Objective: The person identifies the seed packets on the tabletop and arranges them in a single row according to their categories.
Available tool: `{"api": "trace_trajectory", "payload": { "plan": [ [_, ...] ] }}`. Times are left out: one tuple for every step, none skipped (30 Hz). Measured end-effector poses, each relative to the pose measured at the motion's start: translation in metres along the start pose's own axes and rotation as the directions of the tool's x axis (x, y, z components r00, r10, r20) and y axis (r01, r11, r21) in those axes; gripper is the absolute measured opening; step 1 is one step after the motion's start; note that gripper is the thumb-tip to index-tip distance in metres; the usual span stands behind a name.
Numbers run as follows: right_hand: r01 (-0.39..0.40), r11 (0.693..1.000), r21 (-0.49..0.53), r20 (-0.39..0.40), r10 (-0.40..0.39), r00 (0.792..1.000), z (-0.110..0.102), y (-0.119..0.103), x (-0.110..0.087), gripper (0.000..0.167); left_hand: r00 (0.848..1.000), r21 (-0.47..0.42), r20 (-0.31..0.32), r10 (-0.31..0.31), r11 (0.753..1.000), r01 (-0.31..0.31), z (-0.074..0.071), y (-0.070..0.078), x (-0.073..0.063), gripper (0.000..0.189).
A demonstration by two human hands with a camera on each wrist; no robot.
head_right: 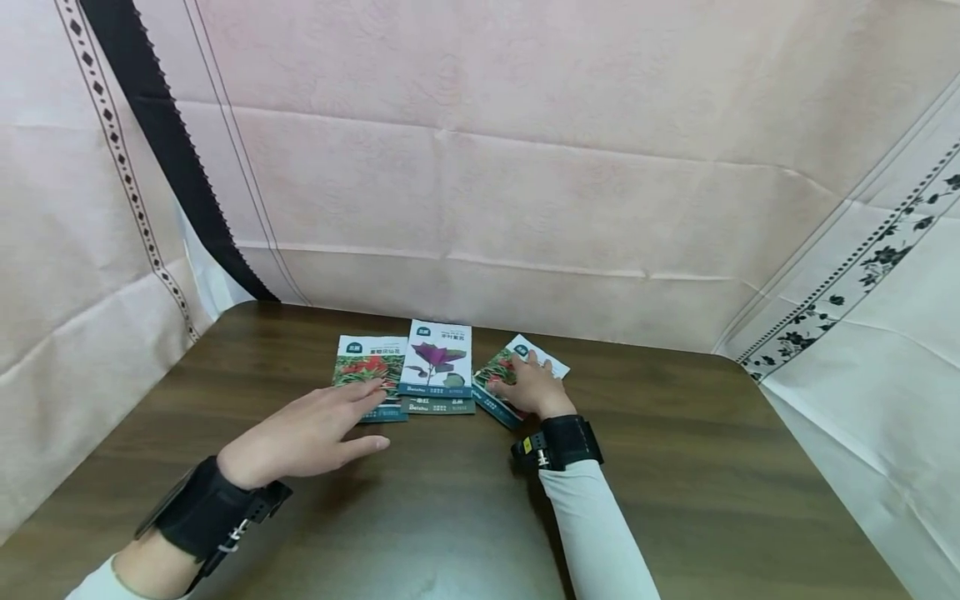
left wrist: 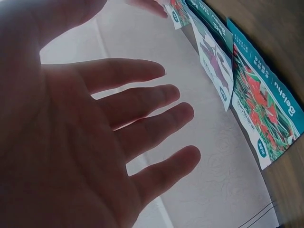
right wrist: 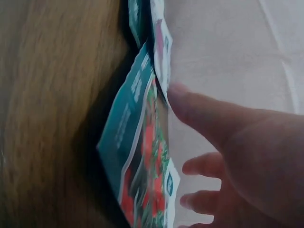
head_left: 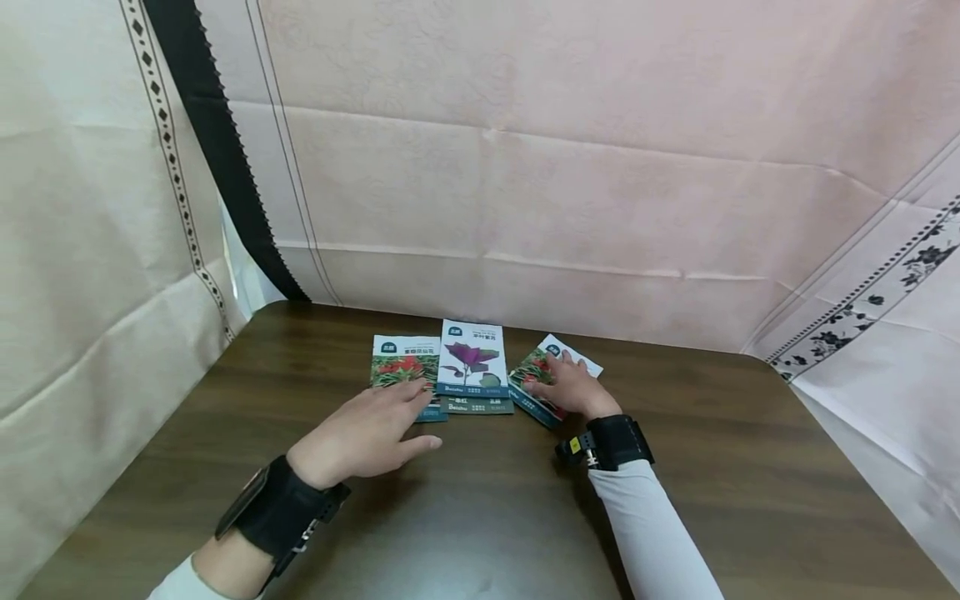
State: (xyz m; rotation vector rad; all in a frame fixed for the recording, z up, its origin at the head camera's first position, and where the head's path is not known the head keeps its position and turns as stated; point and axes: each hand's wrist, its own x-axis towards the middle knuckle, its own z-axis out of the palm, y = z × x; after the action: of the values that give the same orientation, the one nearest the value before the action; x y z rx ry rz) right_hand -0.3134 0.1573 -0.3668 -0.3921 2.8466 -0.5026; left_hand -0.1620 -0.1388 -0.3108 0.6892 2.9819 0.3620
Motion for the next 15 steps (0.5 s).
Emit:
{"api": "trace_trajectory", "payload": {
  "plan": [
    [-0.001, 1.0, -0.013, 0.007, 0.001, 1.0, 0.001, 0.002, 0.001, 0.078, 1.0, -0.002, 0.0, 0.001, 1.0, -0.001, 0.0, 0.0, 0.0, 0.066],
    [-0.003, 1.0, -0.026, 0.016, 0.004, 1.0, 0.001, 0.003, 0.002, 0.08, 1.0, -0.004, 0.0, 0.002, 1.0, -0.002, 0.0, 0.0, 0.0, 0.066],
    [-0.007, 0.999, -0.039, 0.026, 0.008, 1.0, 0.002, 0.004, 0.003, 0.082, 1.0, -0.006, -0.001, 0.003, 1.0, -0.003, 0.0, 0.0, 0.0, 0.065],
    [-0.013, 0.999, -0.047, 0.039, 0.014, 0.999, 0.002, 0.005, 0.004, 0.083, 1.0, -0.006, -0.002, 0.004, 1.0, -0.004, 0.0, 0.0, 0.0, 0.065],
    [-0.017, 0.998, -0.055, 0.051, 0.02, 0.998, 0.003, 0.007, 0.005, 0.084, 1.0, -0.007, -0.001, 0.004, 1.0, -0.004, 0.001, 0.0, 0.0, 0.065],
    [-0.02, 0.998, -0.063, 0.062, 0.024, 0.998, 0.004, 0.007, 0.005, 0.084, 1.0, -0.006, 0.0, 0.005, 1.0, -0.005, 0.001, 0.0, 0.0, 0.065],
    [-0.023, 0.998, -0.066, 0.072, 0.028, 0.997, 0.004, 0.008, 0.006, 0.085, 1.0, -0.009, 0.002, 0.005, 1.0, -0.005, 0.001, 0.0, 0.0, 0.065],
    [-0.025, 0.997, -0.067, 0.08, 0.03, 0.996, 0.005, 0.009, 0.006, 0.085, 1.0, -0.01, 0.004, 0.005, 1.0, -0.005, 0.001, -0.001, 0.001, 0.065],
    [-0.024, 0.997, -0.067, 0.088, 0.03, 0.996, 0.005, 0.009, 0.007, 0.085, 1.0, -0.012, 0.007, 0.003, 1.0, -0.003, 0.001, -0.001, 0.001, 0.065],
    [-0.025, 0.998, -0.063, 0.094, 0.031, 0.995, 0.005, 0.01, 0.007, 0.085, 1.0, -0.013, 0.008, 0.005, 1.0, -0.005, 0.001, -0.001, 0.001, 0.065],
    [-0.025, 0.998, -0.061, 0.099, 0.031, 0.995, 0.005, 0.011, 0.007, 0.085, 1.0, -0.014, 0.009, 0.005, 1.0, -0.005, 0.001, -0.001, 0.001, 0.064],
    [-0.023, 0.998, -0.058, 0.103, 0.029, 0.994, 0.005, 0.011, 0.007, 0.085, 1.0, -0.014, 0.009, 0.007, 1.0, -0.007, 0.001, -0.001, 0.001, 0.064],
    [-0.021, 0.998, -0.055, 0.106, 0.026, 0.994, 0.005, 0.011, 0.006, 0.085, 1.0, -0.017, 0.01, 0.007, 1.0, -0.007, 0.001, -0.001, 0.0, 0.064],
    [-0.019, 0.998, -0.053, 0.11, 0.025, 0.994, 0.005, 0.012, 0.006, 0.085, 1.0, -0.016, 0.011, 0.007, 1.0, -0.007, 0.001, -0.001, 0.0, 0.064],
    [-0.019, 0.999, -0.048, 0.114, 0.024, 0.993, 0.005, 0.012, 0.006, 0.085, 1.0, -0.016, 0.012, 0.007, 1.0, -0.007, 0.001, -0.002, 0.0, 0.064]
  ]
}}
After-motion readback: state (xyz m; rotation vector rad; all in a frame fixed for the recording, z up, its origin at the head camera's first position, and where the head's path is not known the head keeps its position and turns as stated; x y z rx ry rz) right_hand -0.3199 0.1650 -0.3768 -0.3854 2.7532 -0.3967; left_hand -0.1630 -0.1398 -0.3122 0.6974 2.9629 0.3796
